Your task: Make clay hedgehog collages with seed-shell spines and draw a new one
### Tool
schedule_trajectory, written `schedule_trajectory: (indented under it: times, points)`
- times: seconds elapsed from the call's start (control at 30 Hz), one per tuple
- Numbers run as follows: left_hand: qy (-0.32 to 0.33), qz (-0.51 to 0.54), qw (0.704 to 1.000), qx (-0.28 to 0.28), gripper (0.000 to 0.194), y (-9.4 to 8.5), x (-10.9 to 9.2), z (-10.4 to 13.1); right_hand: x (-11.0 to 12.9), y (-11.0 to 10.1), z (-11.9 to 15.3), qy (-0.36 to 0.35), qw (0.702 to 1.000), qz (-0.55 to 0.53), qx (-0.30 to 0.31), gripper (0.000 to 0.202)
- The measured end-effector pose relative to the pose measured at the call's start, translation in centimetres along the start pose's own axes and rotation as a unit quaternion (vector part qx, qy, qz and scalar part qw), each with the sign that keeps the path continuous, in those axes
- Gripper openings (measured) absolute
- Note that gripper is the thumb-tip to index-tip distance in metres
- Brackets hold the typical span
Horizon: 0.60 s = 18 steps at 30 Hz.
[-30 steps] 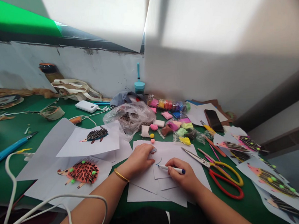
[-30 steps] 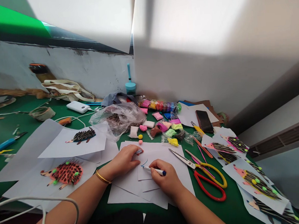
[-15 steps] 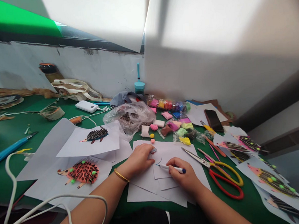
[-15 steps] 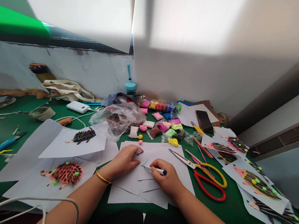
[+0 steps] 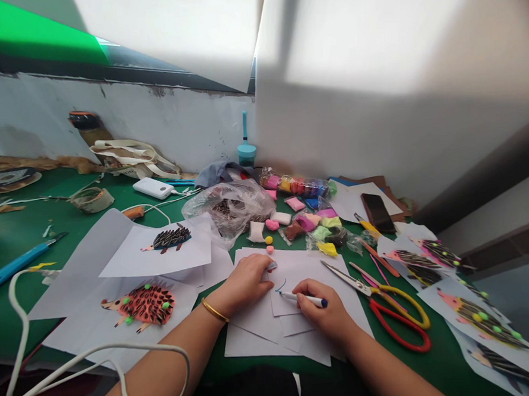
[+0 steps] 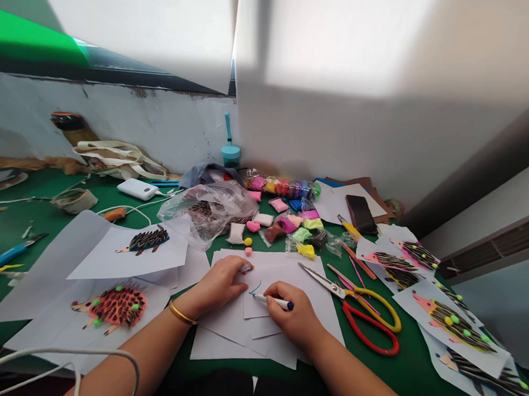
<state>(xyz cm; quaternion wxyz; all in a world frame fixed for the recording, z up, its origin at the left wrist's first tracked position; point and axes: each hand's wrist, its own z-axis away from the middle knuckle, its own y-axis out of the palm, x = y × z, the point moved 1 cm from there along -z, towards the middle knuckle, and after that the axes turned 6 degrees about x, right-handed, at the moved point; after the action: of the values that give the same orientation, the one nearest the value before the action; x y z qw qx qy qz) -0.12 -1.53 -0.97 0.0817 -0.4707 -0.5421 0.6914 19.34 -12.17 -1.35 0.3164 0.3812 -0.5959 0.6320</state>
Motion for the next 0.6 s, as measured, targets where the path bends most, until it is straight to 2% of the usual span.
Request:
schedule_trajectory:
  times: [0.6]
  points:
    - [-0.006, 0.002, 1.0, 0.005, 0.034, -0.15, -0.16, 0.04, -0.02, 0.13, -0.02, -0.005, 1.0, 0.003, 0.003, 0.014]
